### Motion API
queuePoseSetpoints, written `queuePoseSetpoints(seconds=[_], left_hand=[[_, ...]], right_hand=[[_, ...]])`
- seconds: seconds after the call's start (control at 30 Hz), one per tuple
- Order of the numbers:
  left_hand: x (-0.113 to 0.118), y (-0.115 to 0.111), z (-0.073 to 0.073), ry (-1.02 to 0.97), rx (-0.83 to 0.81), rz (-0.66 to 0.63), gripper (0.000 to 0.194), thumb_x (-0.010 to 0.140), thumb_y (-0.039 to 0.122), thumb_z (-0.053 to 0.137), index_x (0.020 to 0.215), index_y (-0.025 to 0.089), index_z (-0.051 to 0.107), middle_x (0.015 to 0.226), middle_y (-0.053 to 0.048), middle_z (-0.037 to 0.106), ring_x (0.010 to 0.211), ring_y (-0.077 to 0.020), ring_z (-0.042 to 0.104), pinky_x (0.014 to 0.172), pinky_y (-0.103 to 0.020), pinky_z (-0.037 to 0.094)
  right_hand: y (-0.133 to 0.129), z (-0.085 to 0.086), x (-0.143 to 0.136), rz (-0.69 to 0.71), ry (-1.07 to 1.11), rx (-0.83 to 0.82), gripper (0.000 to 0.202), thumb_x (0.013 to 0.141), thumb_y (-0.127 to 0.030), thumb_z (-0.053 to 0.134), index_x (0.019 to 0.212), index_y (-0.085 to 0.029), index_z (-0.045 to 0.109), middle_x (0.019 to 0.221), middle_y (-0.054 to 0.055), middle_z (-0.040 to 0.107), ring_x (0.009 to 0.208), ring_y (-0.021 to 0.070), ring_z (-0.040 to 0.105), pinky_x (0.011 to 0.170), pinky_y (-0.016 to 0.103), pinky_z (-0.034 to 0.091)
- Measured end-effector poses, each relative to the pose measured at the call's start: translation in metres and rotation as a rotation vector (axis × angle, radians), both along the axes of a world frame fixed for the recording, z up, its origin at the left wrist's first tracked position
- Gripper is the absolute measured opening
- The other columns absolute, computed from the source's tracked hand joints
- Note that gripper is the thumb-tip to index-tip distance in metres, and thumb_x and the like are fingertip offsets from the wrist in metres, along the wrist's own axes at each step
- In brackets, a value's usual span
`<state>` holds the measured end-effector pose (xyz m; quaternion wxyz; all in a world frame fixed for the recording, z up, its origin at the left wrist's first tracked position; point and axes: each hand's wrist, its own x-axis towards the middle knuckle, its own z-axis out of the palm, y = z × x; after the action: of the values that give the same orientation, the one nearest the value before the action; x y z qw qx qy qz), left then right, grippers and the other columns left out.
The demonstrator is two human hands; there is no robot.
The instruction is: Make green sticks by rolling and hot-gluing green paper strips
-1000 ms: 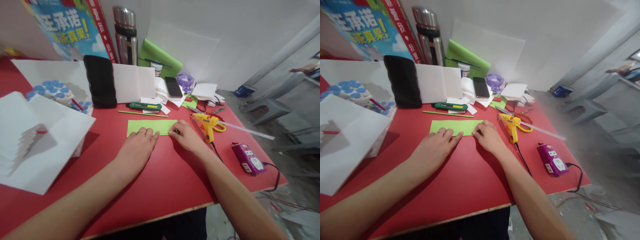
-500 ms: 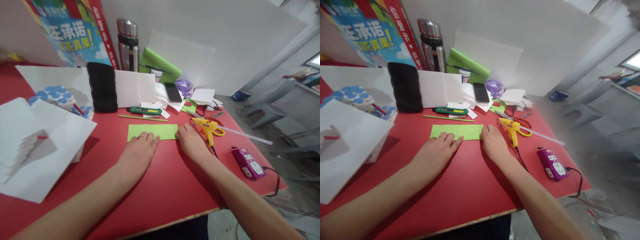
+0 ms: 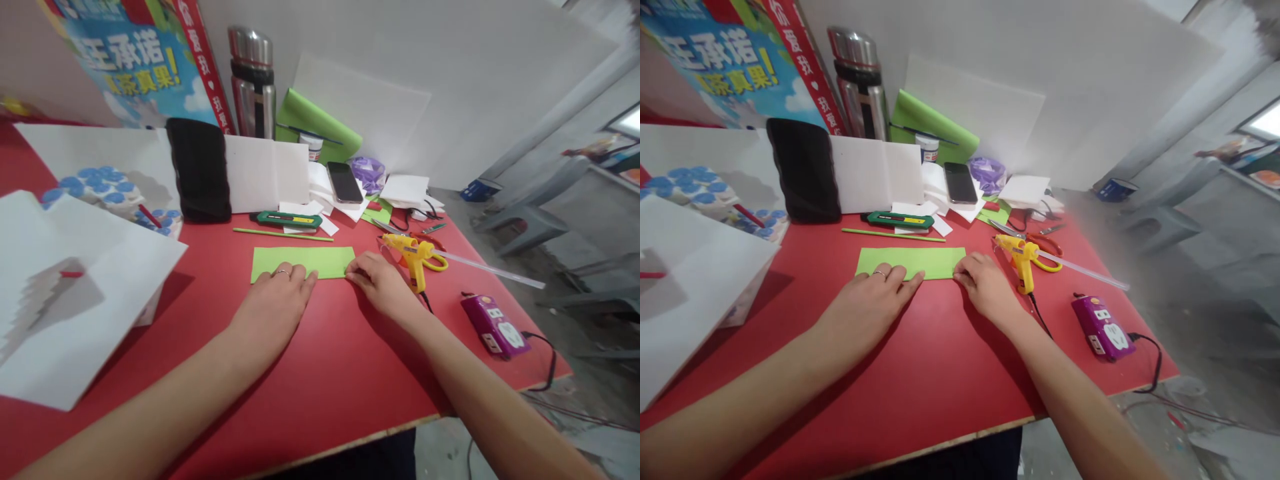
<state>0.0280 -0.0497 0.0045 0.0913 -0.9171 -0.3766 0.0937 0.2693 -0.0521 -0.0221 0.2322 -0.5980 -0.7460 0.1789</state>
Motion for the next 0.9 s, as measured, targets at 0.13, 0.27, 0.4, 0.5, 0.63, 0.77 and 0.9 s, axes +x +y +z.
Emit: queuePoseSetpoints(seconds=[0.13,0.27,0.4,0.5,0.63,0.77,0.9], left_hand=[[0.0,0.0,0.001,0.0,0.004,-0.002,0.059,0.097,0.003,0.045,0.154,0.017,0.051,0.114,-0.016,0.065,0.104,-0.0301,0.062,0.074,-0.038,0.05],[-0.001,-0.001,0.0,0.006,0.013,-0.009,0.061,0.097,0.002,0.045,0.156,0.016,0.048,0.114,-0.016,0.065,0.104,-0.0308,0.062,0.073,-0.039,0.049],[-0.001,-0.001,-0.002,0.03,0.029,-0.023,0.063,0.097,0.003,0.044,0.159,0.016,0.045,0.112,-0.017,0.064,0.103,-0.0315,0.062,0.071,-0.039,0.049],[0.0,-0.001,-0.001,0.024,0.026,-0.026,0.065,0.098,0.006,0.045,0.161,0.022,0.042,0.111,-0.015,0.064,0.102,-0.0313,0.062,0.07,-0.039,0.049],[0.002,-0.001,0.001,0.026,0.01,-0.015,0.063,0.1,0.008,0.044,0.161,0.025,0.042,0.112,-0.014,0.064,0.102,-0.0309,0.062,0.072,-0.039,0.049],[0.003,0.0,0.003,0.025,-0.012,-0.001,0.062,0.101,0.009,0.043,0.161,0.025,0.041,0.114,-0.014,0.063,0.105,-0.0314,0.062,0.074,-0.04,0.049],[0.004,0.0,0.002,0.011,-0.016,0.003,0.061,0.101,0.01,0.044,0.16,0.025,0.043,0.115,-0.014,0.063,0.105,-0.0312,0.062,0.073,-0.039,0.049]], right_hand=[[0.003,0.003,0.006,0.041,-0.031,-0.054,0.013,0.098,-0.016,0.057,0.087,-0.021,0.06,0.093,0.006,0.065,0.091,0.0225,0.056,0.081,0.035,0.042],[0.007,0.008,0.007,0.015,0.037,-0.142,0.012,0.096,-0.016,0.06,0.086,-0.02,0.063,0.088,0.004,0.065,0.087,0.0204,0.057,0.08,0.033,0.041],[0.01,0.014,0.0,-0.074,0.037,-0.195,0.011,0.09,-0.011,0.062,0.084,-0.019,0.066,0.087,0.003,0.065,0.081,0.0176,0.056,0.075,0.031,0.04],[0.012,0.017,-0.004,-0.112,0.033,-0.238,0.01,0.088,-0.01,0.064,0.082,-0.018,0.067,0.085,0.002,0.065,0.075,0.0158,0.054,0.07,0.029,0.039],[0.015,0.018,-0.005,-0.129,0.029,-0.255,0.01,0.087,-0.01,0.064,0.081,-0.017,0.067,0.083,0.001,0.064,0.072,0.0151,0.054,0.067,0.029,0.039],[0.007,0.014,-0.007,-0.108,-0.066,-0.121,0.009,0.091,-0.01,0.063,0.087,-0.016,0.069,0.089,0.004,0.065,0.079,0.0171,0.057,0.072,0.029,0.041],[-0.012,0.01,-0.02,-0.02,-0.483,0.167,0.019,0.099,-0.01,0.054,0.094,-0.013,0.072,0.1,0.011,0.068,0.095,0.0249,0.056,0.083,0.037,0.038]])
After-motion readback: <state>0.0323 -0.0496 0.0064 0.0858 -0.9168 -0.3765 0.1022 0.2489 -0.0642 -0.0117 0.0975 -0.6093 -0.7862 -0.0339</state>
